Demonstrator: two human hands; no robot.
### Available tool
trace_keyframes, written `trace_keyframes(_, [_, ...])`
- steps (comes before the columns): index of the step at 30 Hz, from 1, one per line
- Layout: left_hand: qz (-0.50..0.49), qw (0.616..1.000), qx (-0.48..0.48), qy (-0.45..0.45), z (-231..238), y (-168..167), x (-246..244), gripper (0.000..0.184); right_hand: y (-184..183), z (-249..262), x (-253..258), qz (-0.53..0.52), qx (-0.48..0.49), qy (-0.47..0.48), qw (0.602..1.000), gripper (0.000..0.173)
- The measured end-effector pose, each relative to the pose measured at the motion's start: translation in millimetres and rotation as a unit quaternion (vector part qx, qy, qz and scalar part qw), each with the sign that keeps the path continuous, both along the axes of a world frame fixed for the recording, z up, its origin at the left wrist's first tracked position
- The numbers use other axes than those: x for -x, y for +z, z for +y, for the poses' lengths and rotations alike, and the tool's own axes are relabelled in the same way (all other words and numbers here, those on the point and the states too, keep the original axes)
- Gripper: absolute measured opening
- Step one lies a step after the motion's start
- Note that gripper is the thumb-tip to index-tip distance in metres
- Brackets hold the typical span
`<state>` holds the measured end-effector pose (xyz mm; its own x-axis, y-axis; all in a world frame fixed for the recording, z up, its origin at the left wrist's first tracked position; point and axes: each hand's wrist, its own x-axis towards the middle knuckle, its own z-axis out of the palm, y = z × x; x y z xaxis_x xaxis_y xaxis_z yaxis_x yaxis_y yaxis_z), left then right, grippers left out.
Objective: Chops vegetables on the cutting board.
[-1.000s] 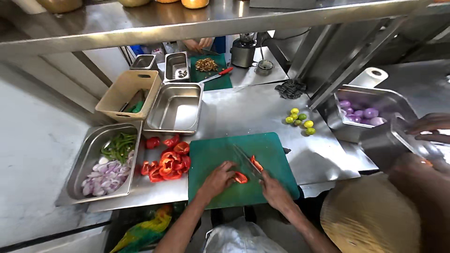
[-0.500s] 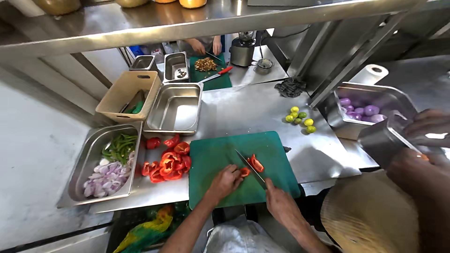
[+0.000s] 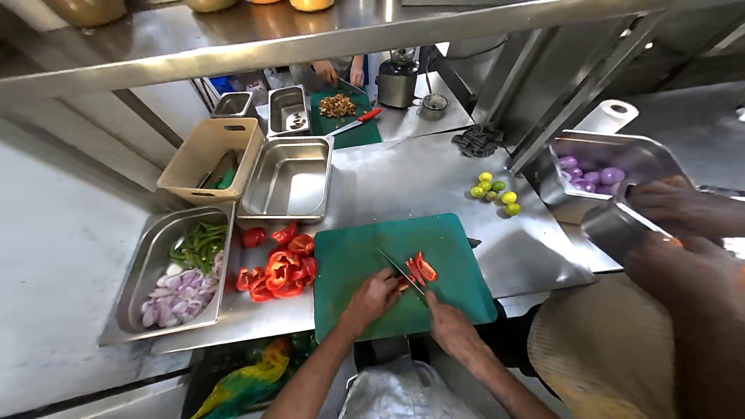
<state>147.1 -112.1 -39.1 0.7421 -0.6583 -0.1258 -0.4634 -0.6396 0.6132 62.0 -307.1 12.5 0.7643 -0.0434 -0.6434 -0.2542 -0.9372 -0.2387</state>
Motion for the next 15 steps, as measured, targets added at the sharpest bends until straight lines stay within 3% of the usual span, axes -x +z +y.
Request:
trace_keyframes(5, [-0.049, 0.995, 0.079, 0.033, 11.1, -3.8, 7.8, 0.035, 11.2, -11.7, 6.7, 0.009, 0.008, 0.003, 1.0, 0.048])
trace_keyframes(10, [-0.051, 0.996, 0.074, 0.009, 15.7, -0.6, 4.8, 0.028, 44.8, 6.4, 7.2, -0.006, 0.04, 0.031, 0.999, 0.047])
trace_keyframes(15, [-0.026, 0.997, 0.075, -0.004, 14.7, -8.1, 0.4, 0.024, 7.5, 13.1, -1.2, 0.025, 0.003, 0.035, 0.999, 0.05])
